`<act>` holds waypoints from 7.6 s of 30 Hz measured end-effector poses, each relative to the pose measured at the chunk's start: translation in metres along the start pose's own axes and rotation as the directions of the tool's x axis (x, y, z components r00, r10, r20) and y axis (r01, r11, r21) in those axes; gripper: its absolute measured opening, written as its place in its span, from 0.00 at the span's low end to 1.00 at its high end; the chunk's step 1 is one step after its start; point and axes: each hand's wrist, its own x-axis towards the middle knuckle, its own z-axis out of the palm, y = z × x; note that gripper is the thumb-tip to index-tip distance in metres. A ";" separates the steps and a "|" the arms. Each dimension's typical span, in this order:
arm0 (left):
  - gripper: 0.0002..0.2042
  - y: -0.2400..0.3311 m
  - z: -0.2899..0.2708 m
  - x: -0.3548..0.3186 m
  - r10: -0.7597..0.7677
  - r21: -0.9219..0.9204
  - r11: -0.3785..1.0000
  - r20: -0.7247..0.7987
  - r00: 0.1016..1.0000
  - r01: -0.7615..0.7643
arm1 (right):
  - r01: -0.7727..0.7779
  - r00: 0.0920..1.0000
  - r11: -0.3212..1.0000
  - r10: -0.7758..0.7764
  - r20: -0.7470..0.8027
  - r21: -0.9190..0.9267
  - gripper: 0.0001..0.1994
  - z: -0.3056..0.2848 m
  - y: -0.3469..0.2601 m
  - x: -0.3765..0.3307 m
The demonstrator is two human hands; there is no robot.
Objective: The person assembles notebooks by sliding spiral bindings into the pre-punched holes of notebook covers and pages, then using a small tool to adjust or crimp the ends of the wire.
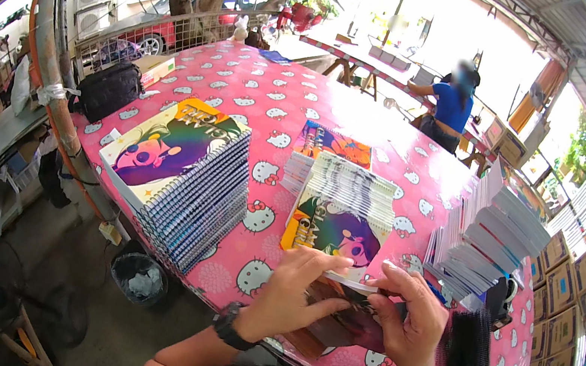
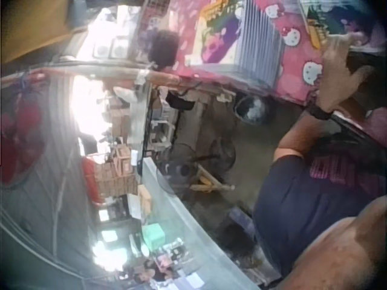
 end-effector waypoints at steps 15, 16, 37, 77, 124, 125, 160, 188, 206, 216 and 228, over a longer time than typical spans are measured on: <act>0.27 -0.061 -0.264 0.009 0.006 0.742 0.523 -0.496 0.869 0.420 | -0.017 1.000 0.983 0.020 0.013 -0.183 0.20 0.058 0.108 0.070; 0.26 -0.070 -0.272 -0.002 0.100 0.854 0.341 -0.448 0.889 0.392 | -0.077 0.997 0.976 0.074 -0.022 -0.204 0.21 0.058 0.130 0.058; 0.34 -0.033 -0.024 0.021 0.093 0.260 0.965 -0.307 0.947 -0.010 | -0.283 0.745 0.828 0.507 -0.434 0.483 0.10 0.002 0.146 -0.067; 0.27 -0.040 0.030 -0.040 -0.060 0.367 0.924 -0.138 0.989 0.107 | -0.827 0.525 0.552 0.690 -0.498 -0.107 0.16 -0.068 0.161 -0.220; 0.07 -0.001 0.061 -0.034 0.036 0.216 0.959 0.556 0.830 -0.186 | -0.678 0.733 0.721 0.647 0.209 0.144 0.22 -0.021 0.071 -0.129; 0.07 -0.001 0.060 -0.034 0.020 0.226 0.958 0.561 0.828 -0.177 | -0.801 0.588 0.597 0.774 0.235 0.040 0.28 -0.026 0.086 -0.127; 0.23 -0.018 0.037 -0.028 -0.096 0.283 0.958 0.470 0.878 -0.046 | -0.640 0.749 0.655 0.412 0.520 0.402 0.26 -0.023 0.107 -0.120; 0.31 -0.030 0.014 -0.031 -0.137 0.348 0.937 0.334 0.932 0.013 | -0.574 0.772 0.705 0.298 0.561 0.417 0.25 0.000 0.107 -0.082; 0.22 -0.092 -0.006 -0.053 -0.559 -0.665 0.558 0.140 0.817 0.496 | -0.493 0.842 0.720 0.254 0.476 0.489 0.22 0.010 0.109 -0.076; 0.15 -0.098 -0.007 -0.058 -0.601 -0.740 0.428 0.196 0.775 0.519 | -0.407 0.845 0.813 0.163 0.509 0.416 0.24 0.023 0.096 -0.049; 0.12 -0.101 -0.003 -0.063 -0.575 -0.840 0.297 0.222 0.787 0.454 | -0.446 0.842 0.748 0.165 0.514 0.491 0.20 0.035 0.102 -0.042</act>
